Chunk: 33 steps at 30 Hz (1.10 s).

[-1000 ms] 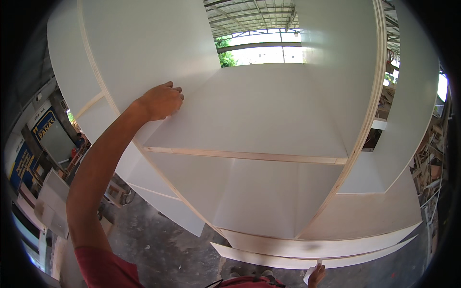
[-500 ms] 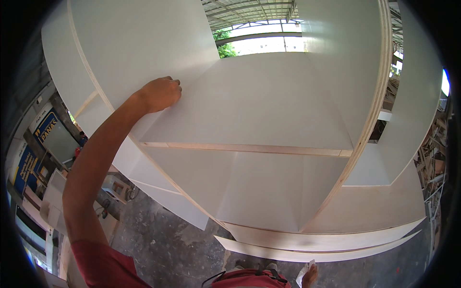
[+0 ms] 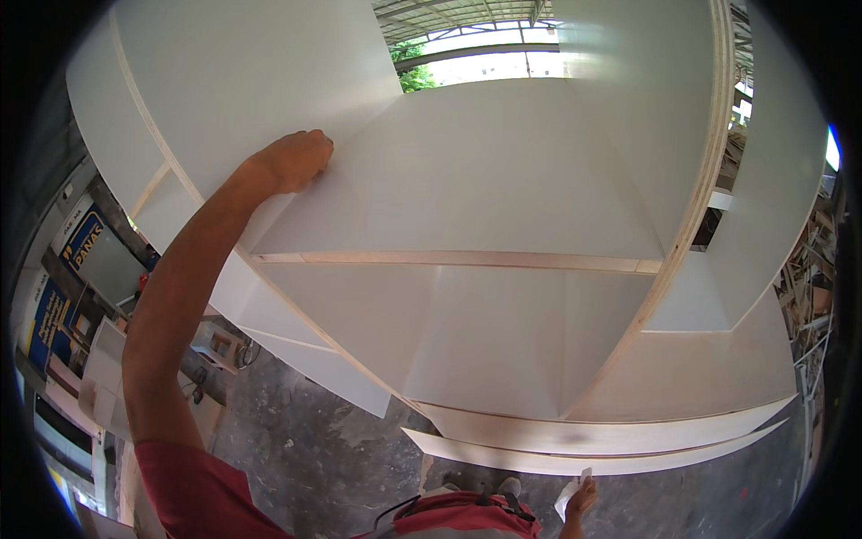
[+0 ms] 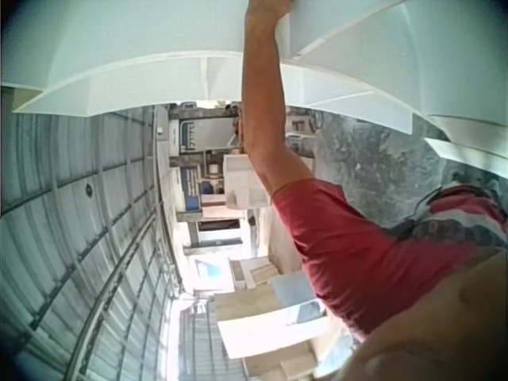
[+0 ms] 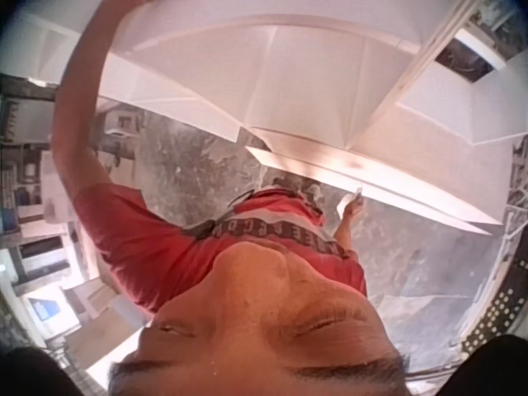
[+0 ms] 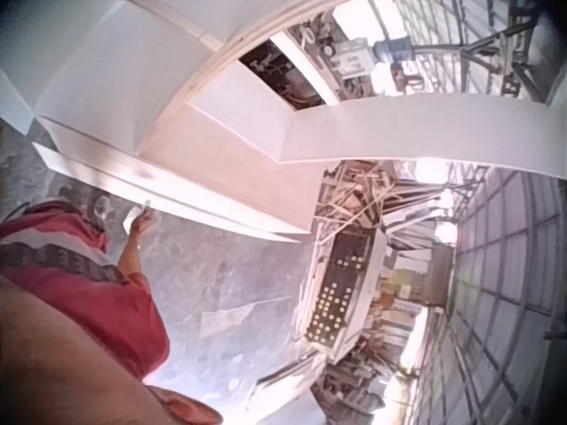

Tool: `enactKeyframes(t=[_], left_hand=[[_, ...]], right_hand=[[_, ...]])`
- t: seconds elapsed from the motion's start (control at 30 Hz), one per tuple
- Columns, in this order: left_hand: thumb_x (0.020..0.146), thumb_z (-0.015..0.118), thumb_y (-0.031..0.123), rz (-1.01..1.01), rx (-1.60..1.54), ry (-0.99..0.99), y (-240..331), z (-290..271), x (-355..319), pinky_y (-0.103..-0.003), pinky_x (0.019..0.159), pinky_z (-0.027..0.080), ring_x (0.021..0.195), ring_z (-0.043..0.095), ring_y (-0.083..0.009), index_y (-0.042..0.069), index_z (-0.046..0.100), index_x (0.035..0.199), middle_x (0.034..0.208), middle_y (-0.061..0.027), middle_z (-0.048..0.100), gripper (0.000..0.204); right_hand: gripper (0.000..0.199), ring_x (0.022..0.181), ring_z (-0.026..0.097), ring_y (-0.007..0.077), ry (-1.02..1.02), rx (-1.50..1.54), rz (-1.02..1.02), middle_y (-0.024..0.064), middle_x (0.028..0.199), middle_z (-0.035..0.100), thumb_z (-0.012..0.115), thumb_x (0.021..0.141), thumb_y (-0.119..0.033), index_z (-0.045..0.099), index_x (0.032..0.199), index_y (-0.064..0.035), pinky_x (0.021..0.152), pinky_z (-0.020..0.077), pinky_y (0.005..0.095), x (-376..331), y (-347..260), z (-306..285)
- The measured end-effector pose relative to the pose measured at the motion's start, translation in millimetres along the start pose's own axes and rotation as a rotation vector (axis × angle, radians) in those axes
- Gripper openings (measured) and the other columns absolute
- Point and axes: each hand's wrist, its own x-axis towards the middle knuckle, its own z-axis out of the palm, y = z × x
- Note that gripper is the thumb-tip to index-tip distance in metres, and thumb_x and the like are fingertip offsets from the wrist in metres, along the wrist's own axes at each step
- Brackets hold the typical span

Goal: The person peels off pieces of protective plastic film from a large white wooden shelf unit and wipes the interior surfaces with a white cloth.

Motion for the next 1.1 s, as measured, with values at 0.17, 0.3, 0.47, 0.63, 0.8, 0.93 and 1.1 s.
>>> enactKeyframes(t=[0.17, 0.3, 0.47, 0.63, 0.8, 0.93, 1.1], left_hand=[[0.063, 0.055, -0.020, -0.001, -0.232, -0.078, 5, -21, -15, -0.038, 0.078, 0.053, 0.096, 0.061, -0.0322, -0.009, 0.066, 0.081, 0.109, -0.0153, 0.060, 0.023], [0.061, 0.052, -0.021, 0.032, -0.223, -0.045, -4, -9, -19, -0.036, 0.086, 0.052, 0.112, 0.054, -0.0306, -0.010, 0.066, 0.081, 0.118, -0.0157, 0.057, 0.027], [0.063, 0.054, -0.019, 0.005, -0.240, 0.021, -4, -7, -27, -0.036, 0.077, 0.052, 0.103, 0.058, -0.0311, -0.008, 0.059, 0.067, 0.116, -0.0154, 0.060, 0.012], [0.064, 0.053, -0.021, -0.043, -0.230, -0.040, 6, -19, -27, -0.037, 0.088, 0.050, 0.120, 0.051, -0.0337, -0.007, 0.060, 0.071, 0.129, -0.0196, 0.054, 0.017], [0.067, 0.054, -0.021, -0.029, -0.203, 0.013, 1, -3, -35, -0.038, 0.093, 0.049, 0.124, 0.050, -0.0346, -0.007, 0.060, 0.074, 0.137, -0.0209, 0.051, 0.016], [0.071, 0.055, -0.019, -0.064, -0.211, 0.009, 8, -14, -30, -0.039, 0.090, 0.050, 0.117, 0.054, -0.0331, -0.007, 0.060, 0.074, 0.135, -0.0192, 0.053, 0.013], [0.076, 0.056, -0.016, 0.004, -0.198, 0.031, 5, -2, -19, -0.041, 0.083, 0.050, 0.103, 0.059, -0.0334, -0.006, 0.061, 0.082, 0.115, -0.0178, 0.061, 0.013]], right_hand=[[0.051, 0.071, 0.058, 0.0374, 0.112, 0.071, 0.022, 0.0272, 0.080, 0.063, 0.045, 0.099, -0.036, 0.063, 0.092, 0.0110, 0.066, 0.0449, 0.0458, -23, 30, -5], [0.050, 0.072, 0.058, 0.0384, 0.145, 0.014, 0.033, 0.0277, 0.082, 0.063, 0.045, 0.099, -0.035, 0.064, 0.093, 0.0109, 0.067, 0.0449, 0.0459, -23, 36, -12], [0.050, 0.073, 0.058, 0.0392, 0.194, -0.028, 0.074, 0.0280, 0.084, 0.064, 0.044, 0.099, -0.035, 0.064, 0.095, 0.0107, 0.069, 0.0447, 0.0465, -15, 36, -12], [0.050, 0.076, 0.060, 0.0390, 0.143, 0.019, 0.120, 0.0283, 0.088, 0.065, 0.044, 0.099, -0.035, 0.064, 0.096, 0.0111, 0.070, 0.0450, 0.0475, 5, 35, -2], [0.049, 0.067, 0.059, 0.0375, 0.103, 0.101, 0.057, 0.0274, 0.081, 0.065, 0.045, 0.098, -0.034, 0.064, 0.093, 0.0117, 0.064, 0.0448, 0.0472, 12, 21, 5], [0.049, 0.066, 0.060, 0.0387, 0.144, 0.032, 0.029, 0.0290, 0.078, 0.064, 0.046, 0.097, -0.033, 0.063, 0.092, 0.0129, 0.063, 0.0445, 0.0483, 18, 51, 11], [0.051, 0.070, 0.060, 0.0456, 0.172, -0.153, 0.007, 0.0321, 0.079, 0.063, 0.044, 0.096, -0.033, 0.062, 0.088, 0.0133, 0.066, 0.0427, 0.0535, -9, 34, -4]])
